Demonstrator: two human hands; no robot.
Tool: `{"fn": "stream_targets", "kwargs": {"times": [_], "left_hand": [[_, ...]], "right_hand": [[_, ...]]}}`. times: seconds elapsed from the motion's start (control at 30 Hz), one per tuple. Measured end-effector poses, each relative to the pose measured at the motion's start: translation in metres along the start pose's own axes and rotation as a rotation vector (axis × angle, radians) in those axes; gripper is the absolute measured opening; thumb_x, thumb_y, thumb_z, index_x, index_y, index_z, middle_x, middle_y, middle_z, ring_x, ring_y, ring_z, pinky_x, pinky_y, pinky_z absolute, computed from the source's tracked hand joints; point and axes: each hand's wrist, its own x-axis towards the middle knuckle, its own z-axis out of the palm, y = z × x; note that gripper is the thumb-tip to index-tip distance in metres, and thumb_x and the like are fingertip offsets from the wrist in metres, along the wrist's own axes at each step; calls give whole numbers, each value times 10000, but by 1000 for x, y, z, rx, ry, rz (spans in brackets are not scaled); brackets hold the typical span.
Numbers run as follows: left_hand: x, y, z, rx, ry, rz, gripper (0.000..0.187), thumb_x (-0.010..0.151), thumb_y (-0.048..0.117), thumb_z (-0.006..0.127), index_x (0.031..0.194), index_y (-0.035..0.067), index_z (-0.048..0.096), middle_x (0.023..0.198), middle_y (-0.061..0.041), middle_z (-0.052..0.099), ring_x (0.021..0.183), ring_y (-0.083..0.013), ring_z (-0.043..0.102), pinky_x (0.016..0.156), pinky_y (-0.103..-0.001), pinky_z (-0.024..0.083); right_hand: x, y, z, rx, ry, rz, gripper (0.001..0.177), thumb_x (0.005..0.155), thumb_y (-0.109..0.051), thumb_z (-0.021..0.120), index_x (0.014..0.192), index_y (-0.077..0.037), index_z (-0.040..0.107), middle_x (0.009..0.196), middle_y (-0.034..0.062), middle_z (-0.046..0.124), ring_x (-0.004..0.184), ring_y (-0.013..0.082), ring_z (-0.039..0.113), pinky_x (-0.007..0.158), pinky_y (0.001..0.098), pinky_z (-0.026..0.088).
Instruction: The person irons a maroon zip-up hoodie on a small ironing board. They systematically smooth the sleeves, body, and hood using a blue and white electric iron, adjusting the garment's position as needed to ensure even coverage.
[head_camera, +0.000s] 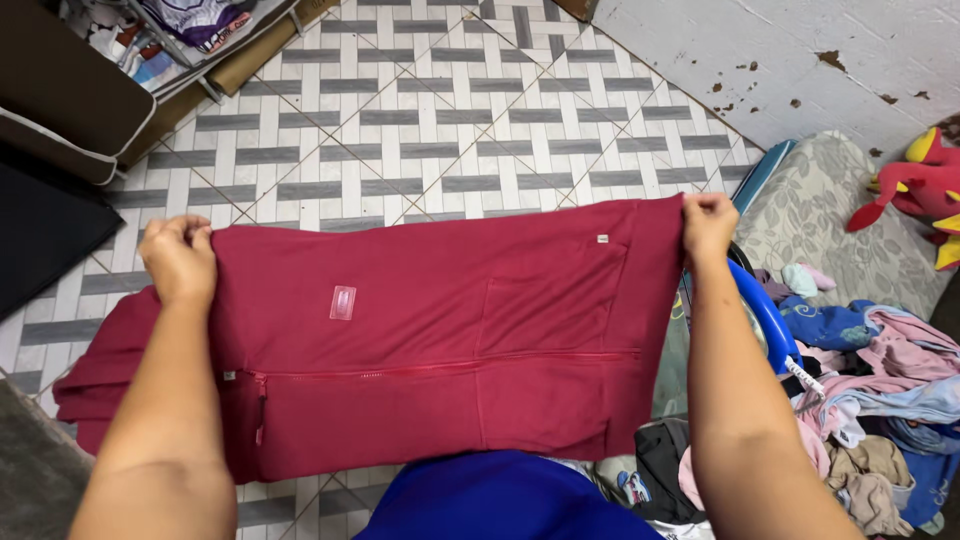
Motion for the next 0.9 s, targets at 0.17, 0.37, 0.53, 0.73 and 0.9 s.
{"fn": "stream_targets", "kwargs": {"times": [0.17, 0.37, 0.53, 0.73, 0.9], "left_hand": [[-47, 24, 3, 372, 17, 119, 326, 946, 273, 799, 1184, 61, 732, 1258, -191, 608, 1306, -403, 463, 1151, -608, 295], [-138, 126, 32, 325, -187, 346, 484, 954, 372, 692, 1331, 76, 628, 1509, -174, 484, 1536, -377, 323, 1237, -736, 83], [-208, 239, 82, 178, -320, 539, 499, 856, 365, 705, 1265, 85, 639, 1478, -161, 492, 1473, -378, 336, 1157, -736, 144], [-293, 329, 133, -21, -590, 858, 464, 861, 373, 731, 1223, 97, 641, 1362, -131, 570, 1236, -305, 511, 984, -465, 425], [-327, 366, 156, 98, -706, 844, 607, 854, 402, 734, 1312, 24, 610, 1211, -140, 574, 1086, -303, 520, 896, -426, 433]], "right_hand": [[-28, 36, 28, -303, -112, -176, 125, 951, -112, 773, 932, -18, 693, 817, 98, 720, 735, 157, 672, 709, 319, 545], [-68, 74, 23, -133, -86, 24, 207, 928, -184, 781, 943, -7, 673, 866, 114, 717, 763, 160, 652, 724, 304, 534], [-129, 71, 1, -143, -184, -13, 260, 979, -249, 745, 991, 10, 744, 925, 113, 744, 862, 155, 672, 817, 293, 527], [-146, 58, -22, 38, -376, 363, 294, 900, -222, 774, 1121, -55, 675, 918, 50, 693, 826, 121, 633, 755, 271, 525], [-142, 76, -40, -56, -593, 316, 169, 858, -78, 762, 1009, -10, 727, 884, 39, 726, 806, 102, 660, 769, 243, 536]]}}
